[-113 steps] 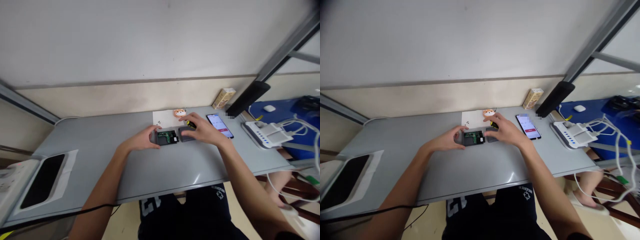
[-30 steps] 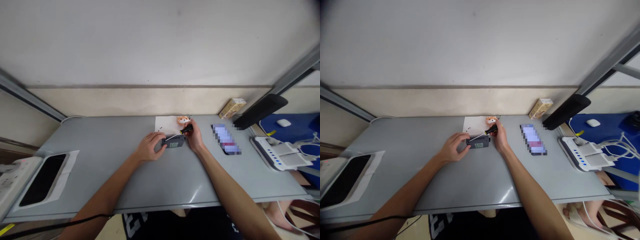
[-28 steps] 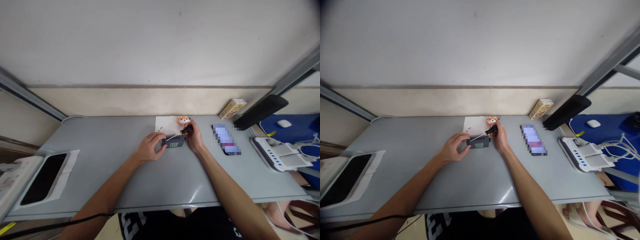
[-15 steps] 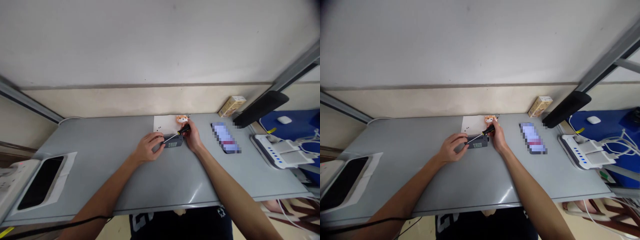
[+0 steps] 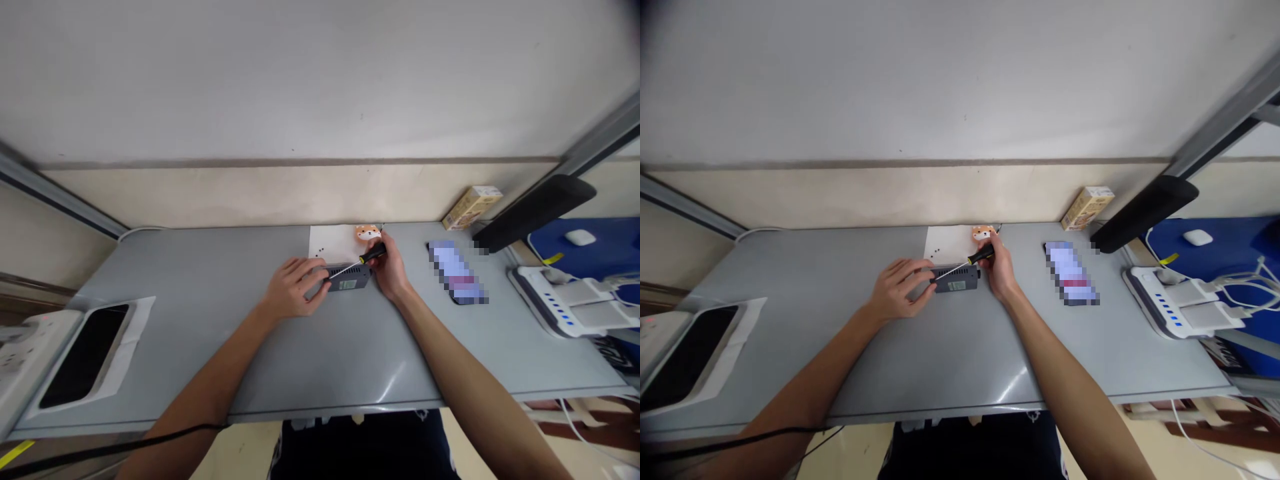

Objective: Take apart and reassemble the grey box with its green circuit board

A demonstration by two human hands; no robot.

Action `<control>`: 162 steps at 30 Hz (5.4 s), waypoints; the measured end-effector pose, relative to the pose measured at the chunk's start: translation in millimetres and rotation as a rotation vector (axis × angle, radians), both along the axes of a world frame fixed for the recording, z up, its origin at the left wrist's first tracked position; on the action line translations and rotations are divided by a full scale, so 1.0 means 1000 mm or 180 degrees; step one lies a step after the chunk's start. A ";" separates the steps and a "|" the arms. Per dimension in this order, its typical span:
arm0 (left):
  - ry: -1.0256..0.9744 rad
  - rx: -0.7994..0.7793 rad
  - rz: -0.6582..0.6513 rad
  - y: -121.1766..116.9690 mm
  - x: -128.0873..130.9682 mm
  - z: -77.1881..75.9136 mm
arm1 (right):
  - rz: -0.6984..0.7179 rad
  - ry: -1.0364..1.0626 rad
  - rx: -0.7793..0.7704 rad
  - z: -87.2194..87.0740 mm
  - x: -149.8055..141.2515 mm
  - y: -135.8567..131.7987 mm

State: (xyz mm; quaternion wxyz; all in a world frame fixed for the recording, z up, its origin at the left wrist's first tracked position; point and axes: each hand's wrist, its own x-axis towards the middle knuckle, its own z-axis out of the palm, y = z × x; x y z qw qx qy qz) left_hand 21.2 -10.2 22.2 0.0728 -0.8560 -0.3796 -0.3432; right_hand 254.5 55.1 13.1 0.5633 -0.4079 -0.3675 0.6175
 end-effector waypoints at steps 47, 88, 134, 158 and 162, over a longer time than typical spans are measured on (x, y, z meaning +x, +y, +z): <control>-0.0294 0.0215 -0.0157 -0.005 0.016 0.001 | 0.0341 -0.1103 0.0474 -0.007 -0.005 -0.001; 0.0155 0.0227 0.0282 -0.005 0.034 -0.007 | -0.0418 0.0846 -0.0248 -0.002 0.034 0.016; -0.1548 -0.1844 -0.0033 0.014 -0.005 -0.015 | -0.0035 -0.0908 0.0484 -0.008 0.014 0.010; -0.0660 -0.2357 -0.0146 0.001 0.001 0.011 | -0.0280 -0.0187 0.0148 -0.009 0.021 0.017; -0.0933 -0.2599 -0.0138 0.004 -0.004 0.006 | -0.0228 0.0338 0.0137 -0.004 0.024 0.016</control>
